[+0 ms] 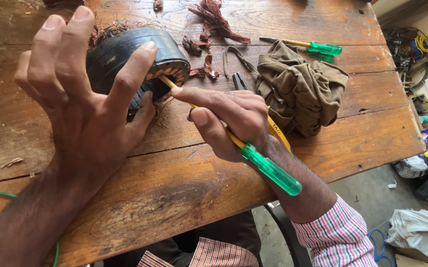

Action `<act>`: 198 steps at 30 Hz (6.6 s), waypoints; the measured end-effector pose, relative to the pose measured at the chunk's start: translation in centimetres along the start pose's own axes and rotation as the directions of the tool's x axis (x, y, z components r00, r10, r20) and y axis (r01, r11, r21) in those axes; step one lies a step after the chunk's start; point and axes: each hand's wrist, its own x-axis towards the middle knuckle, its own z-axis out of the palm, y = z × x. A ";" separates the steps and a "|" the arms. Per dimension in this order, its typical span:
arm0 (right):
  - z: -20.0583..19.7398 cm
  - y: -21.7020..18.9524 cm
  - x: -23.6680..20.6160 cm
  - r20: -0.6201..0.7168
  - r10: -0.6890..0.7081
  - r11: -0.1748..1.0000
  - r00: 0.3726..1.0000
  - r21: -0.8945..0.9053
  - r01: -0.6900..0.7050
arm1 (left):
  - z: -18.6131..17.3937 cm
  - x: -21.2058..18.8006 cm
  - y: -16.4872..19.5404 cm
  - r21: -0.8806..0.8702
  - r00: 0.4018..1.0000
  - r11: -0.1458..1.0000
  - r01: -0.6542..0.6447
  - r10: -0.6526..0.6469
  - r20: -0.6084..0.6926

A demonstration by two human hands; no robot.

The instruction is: The person holds an electric motor stator on a wooden workbench and uses a thin wooden stick to pry burnt copper windings out of the stator slots, working around the stator and pulling loosened winding pieces out by hand, with pliers and screwdrivers on the bench.

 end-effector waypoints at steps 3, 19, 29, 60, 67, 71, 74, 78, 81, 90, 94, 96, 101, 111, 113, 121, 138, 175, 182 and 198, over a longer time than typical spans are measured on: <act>0.2 0.2 0.1 0.013 -0.009 1.000 1.000 -0.028 0.010 | 0.4 0.2 -0.3 -0.007 0.996 0.998 -0.057 0.056 -0.073; -0.2 0.5 0.1 -0.075 -0.049 0.998 0.996 -0.030 0.047 | -1.0 0.0 0.1 -0.006 0.988 0.990 -0.144 0.144 0.055; 0.7 0.2 0.7 0.063 0.058 0.997 0.996 -0.046 -0.055 | -1.1 0.0 0.2 0.049 0.990 0.991 -0.123 0.119 0.077; 1.2 0.4 0.9 0.233 0.181 0.950 0.956 0.209 -0.231 | -1.1 0.6 1.3 -0.047 0.991 0.996 -0.079 0.084 0.106; 1.3 0.6 1.0 0.236 0.241 0.901 0.941 0.307 -0.308 | -1.3 1.0 1.7 -0.060 0.991 0.996 -0.068 0.074 0.112; 1.2 0.8 1.0 0.212 0.213 0.930 0.954 0.256 -0.265 | -1.1 0.7 1.6 0.026 0.990 0.997 -0.079 0.075 0.119; 1.3 1.0 1.2 0.172 0.187 0.941 0.967 0.251 -0.227 | -0.8 0.4 1.3 0.066 0.990 0.993 -0.099 0.092 0.103; 1.3 0.9 1.3 0.095 0.277 0.931 0.956 0.219 -0.291 | -0.4 0.1 0.8 0.133 0.991 0.983 -0.129 0.123 0.053; 1.2 0.5 1.3 0.086 0.317 0.935 0.944 0.137 -0.327 | -0.3 -0.1 0.6 0.154 0.993 0.981 -0.118 0.112 0.047; 1.7 0.3 1.7 0.223 0.209 0.952 0.952 0.174 -0.250 | -1.0 -0.2 0.8 0.166 0.992 0.980 -0.109 0.097 0.080; 1.9 0.5 1.7 0.249 0.180 0.970 0.952 0.118 -0.215 | -1.2 0.0 1.0 0.093 0.994 0.991 -0.092 0.086 0.070; 2.0 0.8 1.7 0.245 0.160 0.975 0.956 0.110 -0.192 | -1.2 0.1 1.0 0.079 0.994 0.993 -0.085 0.079 0.074; 2.3 1.0 1.6 0.242 0.127 0.988 0.962 0.057 -0.145 | -1.2 0.1 1.1 0.060 0.995 0.995 -0.079 0.074 0.073; 2.1 1.0 1.7 0.252 0.144 0.982 0.957 0.080 -0.169 | -1.1 0.2 1.0 0.067 0.995 0.994 -0.083 0.078 0.067; 2.1 0.9 1.6 0.256 0.147 0.981 0.955 0.084 -0.173 | -1.1 0.2 1.0 0.066 0.995 0.994 -0.082 0.078 0.066; 2.0 0.9 1.5 0.246 0.145 0.981 0.958 0.091 -0.172 | -1.3 0.5 1.3 0.060 0.995 0.995 -0.080 0.076 0.066; 1.7 1.3 1.3 0.301 0.093 0.991 0.949 0.067 -0.118 | -1.0 0.3 1.6 0.032 0.994 0.997 -0.074 0.071 0.078; 1.9 1.1 1.2 0.282 0.112 0.990 0.953 0.057 -0.133 | -0.9 0.3 1.4 0.007 0.989 0.997 -0.071 0.070 0.127; 1.6 1.0 1.3 0.308 0.106 0.991 0.945 0.039 -0.124 | -1.3 0.5 1.4 -0.012 0.988 0.998 -0.065 0.066 0.143; 3.6 2.6 -0.3 0.218 -0.027 0.991 0.975 -0.124 0.056 | -1.0 0.5 1.5 0.013 0.988 0.997 -0.071 0.069 0.139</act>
